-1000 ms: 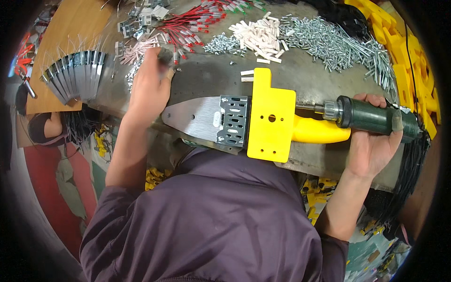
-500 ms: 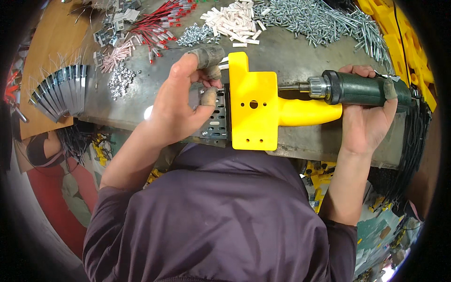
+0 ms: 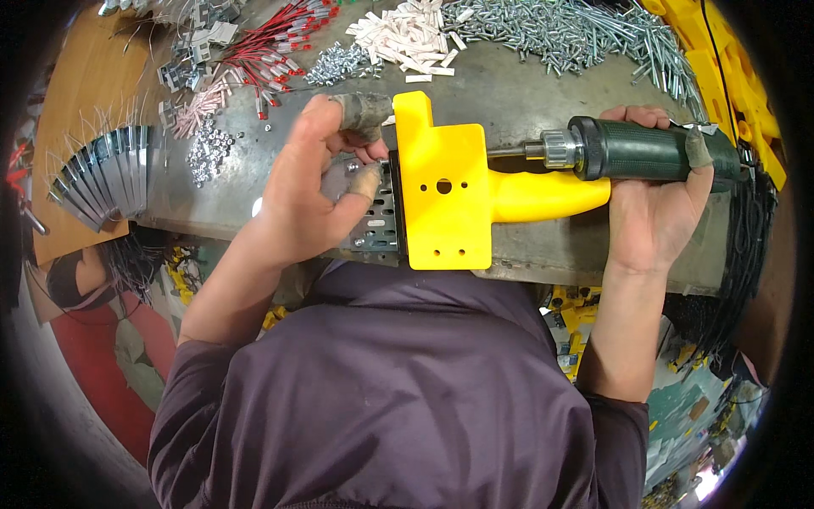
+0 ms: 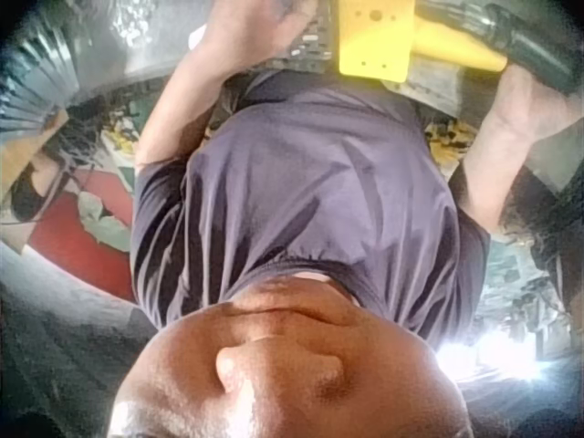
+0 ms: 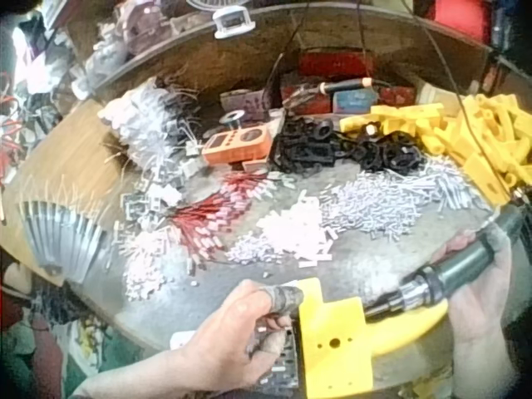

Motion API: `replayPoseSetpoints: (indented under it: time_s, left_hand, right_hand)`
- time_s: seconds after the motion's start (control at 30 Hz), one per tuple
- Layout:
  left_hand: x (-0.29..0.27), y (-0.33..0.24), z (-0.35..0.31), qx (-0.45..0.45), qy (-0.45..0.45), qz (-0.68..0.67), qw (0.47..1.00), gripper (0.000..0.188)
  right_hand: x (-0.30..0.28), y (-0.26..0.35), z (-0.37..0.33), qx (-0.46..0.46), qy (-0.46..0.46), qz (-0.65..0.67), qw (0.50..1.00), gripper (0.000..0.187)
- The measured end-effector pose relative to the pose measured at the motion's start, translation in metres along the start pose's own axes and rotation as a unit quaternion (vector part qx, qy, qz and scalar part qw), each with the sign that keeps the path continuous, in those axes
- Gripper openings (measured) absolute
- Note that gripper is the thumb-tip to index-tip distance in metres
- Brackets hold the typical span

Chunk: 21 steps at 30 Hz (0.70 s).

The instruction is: Assembling the internal wiring and housing components of a yellow handheld industrial tool.

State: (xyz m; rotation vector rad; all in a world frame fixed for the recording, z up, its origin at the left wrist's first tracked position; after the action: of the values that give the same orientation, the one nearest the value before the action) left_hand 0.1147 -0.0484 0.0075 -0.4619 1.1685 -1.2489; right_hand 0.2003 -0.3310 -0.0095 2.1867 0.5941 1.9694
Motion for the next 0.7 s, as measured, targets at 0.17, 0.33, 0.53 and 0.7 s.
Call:
replayPoseSetpoints:
  time_s: [0.17, 0.33, 0.53, 0.7]
  left_hand:
    - [-0.005, -0.005, 0.003, -0.003, -0.045, 0.03, 0.999, 0.052]
    - [-0.006, -0.013, 0.006, 0.008, -0.017, 0.232, 0.972, 0.032]
    - [-0.003, -0.014, 0.006, 0.021, -0.036, 0.233, 0.972, 0.03]
    - [-0.006, -0.012, 0.004, 0.018, -0.03, 0.23, 0.973, 0.031]
  right_hand:
    - [0.001, 0.001, 0.001, -0.003, 0.016, -0.008, 1.0, 0.03]
    - [0.003, -0.001, 0.001, -0.012, 0.008, -0.014, 1.0, 0.03]
    - [0.003, -0.003, 0.003, -0.012, 0.021, -0.022, 0.999, 0.028]
    - [0.003, -0.002, 0.003, 0.003, 0.019, -0.021, 1.0, 0.031]
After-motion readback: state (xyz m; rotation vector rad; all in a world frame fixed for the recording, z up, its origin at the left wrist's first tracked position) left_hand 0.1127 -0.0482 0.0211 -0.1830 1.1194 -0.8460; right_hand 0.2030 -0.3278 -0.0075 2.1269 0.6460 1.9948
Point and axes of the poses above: each hand's wrist, its own z-axis towards the middle knuckle, its own x-axis out of the palm, y = z × x, the point moved 5 cm from there along z, towards the middle knuckle, and after that the axes turned 5 degrees about -z, right-handed, at the moved point
